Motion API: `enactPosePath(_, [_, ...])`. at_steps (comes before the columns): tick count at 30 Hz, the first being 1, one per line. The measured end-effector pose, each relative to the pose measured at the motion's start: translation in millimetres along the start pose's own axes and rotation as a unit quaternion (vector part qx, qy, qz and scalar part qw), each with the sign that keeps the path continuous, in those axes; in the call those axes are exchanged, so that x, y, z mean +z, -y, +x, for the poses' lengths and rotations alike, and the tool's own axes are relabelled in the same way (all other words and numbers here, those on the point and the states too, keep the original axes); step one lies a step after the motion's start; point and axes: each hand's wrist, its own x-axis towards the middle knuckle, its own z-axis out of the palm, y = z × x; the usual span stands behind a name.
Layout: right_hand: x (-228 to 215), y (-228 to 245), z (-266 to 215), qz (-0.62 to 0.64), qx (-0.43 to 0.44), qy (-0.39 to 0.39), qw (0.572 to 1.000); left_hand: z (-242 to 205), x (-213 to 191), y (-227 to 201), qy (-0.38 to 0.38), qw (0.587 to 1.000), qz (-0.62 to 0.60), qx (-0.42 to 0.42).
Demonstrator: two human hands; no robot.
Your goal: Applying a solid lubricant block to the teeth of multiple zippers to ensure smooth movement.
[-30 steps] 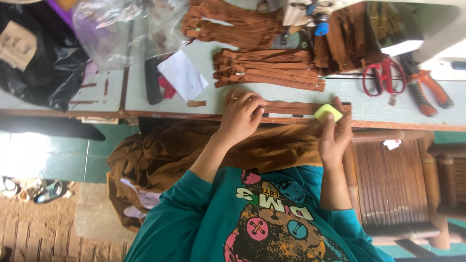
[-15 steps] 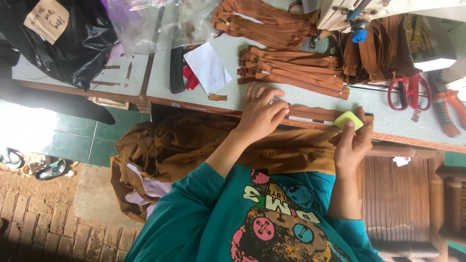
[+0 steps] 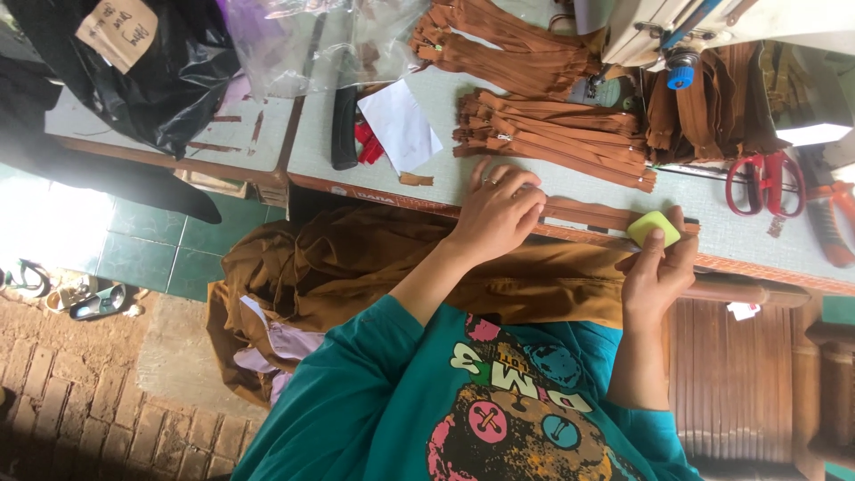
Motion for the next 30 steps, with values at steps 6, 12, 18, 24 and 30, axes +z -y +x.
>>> enactPosePath(6, [-0.9, 9.1, 1.4, -0.054, 0.073, 0.004, 0.996, 8.5, -18.4, -7.8, 0.004, 1.0, -0.001, 0.023])
enactPosePath(12, [-1.7, 7.5, -0.4, -0.051, 0.077, 0.01, 0.996, 7.9, -20.9, -8.8, -0.013, 1.0, -0.022, 0.012])
enactPosePath(18, [-4.7, 8.0, 1.0, -0.078, 0.065, 0.019, 0.995, 8.5, -18.0, -10.0, 0.012, 0.999, -0.036, -0.027])
enactPosePath(24, [-8.0, 10.1, 2.2, -0.076, 0.111, 0.029, 0.991, 9.3, -20.5, -10.4, 0.021, 0.998, -0.054, -0.019])
enactPosePath(30, [-10.5, 27.4, 3.2, -0.033, 0.13, 0.051, 0.99, 10.0, -19.1, -10.1, 0.025, 0.997, -0.075, -0.026])
